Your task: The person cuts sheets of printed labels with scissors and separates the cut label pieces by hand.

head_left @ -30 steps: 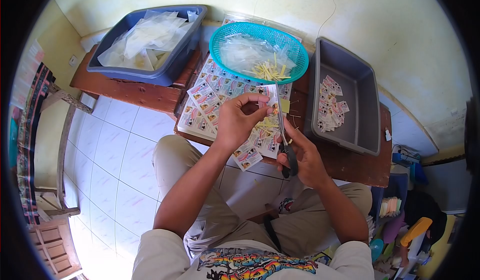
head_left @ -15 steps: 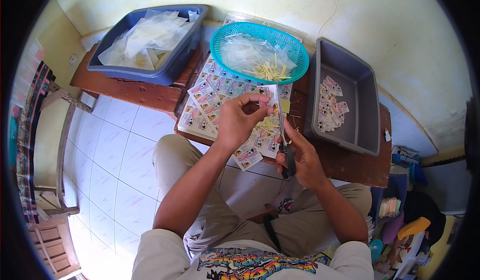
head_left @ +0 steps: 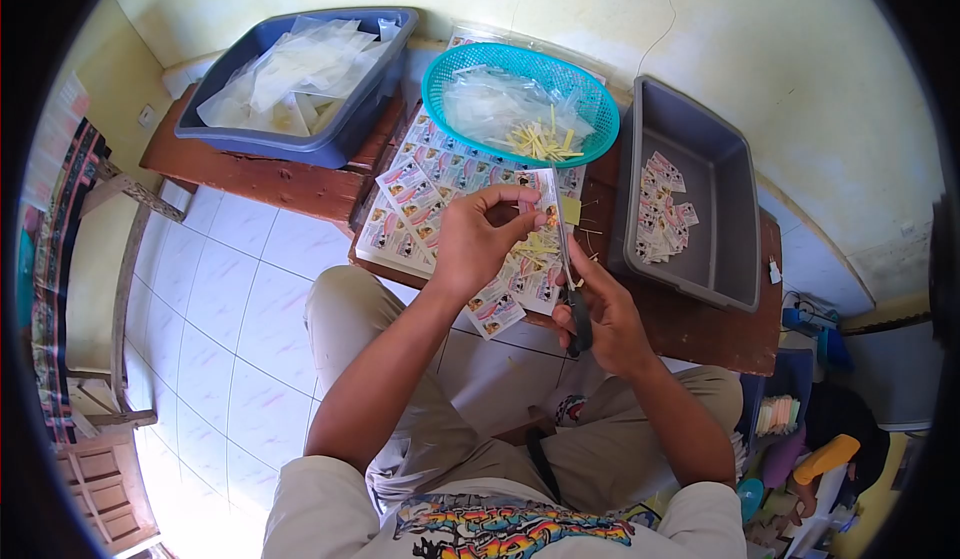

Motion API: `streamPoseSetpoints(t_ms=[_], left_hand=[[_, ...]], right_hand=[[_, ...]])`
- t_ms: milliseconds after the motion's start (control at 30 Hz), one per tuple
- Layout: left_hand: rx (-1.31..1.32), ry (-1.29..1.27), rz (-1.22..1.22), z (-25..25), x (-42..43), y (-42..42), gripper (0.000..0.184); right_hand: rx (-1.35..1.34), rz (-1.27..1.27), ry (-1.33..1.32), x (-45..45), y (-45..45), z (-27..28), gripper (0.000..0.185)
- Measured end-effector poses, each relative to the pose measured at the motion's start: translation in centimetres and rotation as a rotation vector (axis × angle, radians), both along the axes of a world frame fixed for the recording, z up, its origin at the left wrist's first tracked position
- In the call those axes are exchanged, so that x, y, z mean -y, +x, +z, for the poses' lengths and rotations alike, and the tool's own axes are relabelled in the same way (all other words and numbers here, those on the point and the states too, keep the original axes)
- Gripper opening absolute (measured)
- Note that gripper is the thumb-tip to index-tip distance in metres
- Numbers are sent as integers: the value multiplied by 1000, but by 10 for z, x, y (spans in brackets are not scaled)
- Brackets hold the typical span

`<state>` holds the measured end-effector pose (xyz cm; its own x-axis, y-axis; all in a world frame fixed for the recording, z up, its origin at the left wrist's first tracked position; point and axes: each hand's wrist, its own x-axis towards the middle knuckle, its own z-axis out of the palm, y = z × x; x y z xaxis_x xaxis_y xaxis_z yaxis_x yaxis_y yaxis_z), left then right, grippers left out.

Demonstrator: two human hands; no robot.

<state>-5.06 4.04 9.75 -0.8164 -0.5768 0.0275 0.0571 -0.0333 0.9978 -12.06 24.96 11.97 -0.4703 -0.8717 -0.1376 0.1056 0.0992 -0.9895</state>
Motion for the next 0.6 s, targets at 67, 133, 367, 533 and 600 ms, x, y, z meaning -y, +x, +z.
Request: streamPoseSetpoints(t_ms=[67,133,367,533,600], left_hand=[[5,-4,-1,0,1,0,28],[10,-9,-5,0,1,0,28],[10,0,0,-1,1,0,28],[-6,5,-11,-3,3,1,28],[18,-1,-28,-2,2,2,29]], right_hand=[[-10,1,7,0,0,-1,86],[0,0,-6,0,-1,-2,86],[-18,4,15,-1,-2,-4,86],[52,-29,-16,0,-3,-3,89],[42,-28,-18,0,-2,-2,88]])
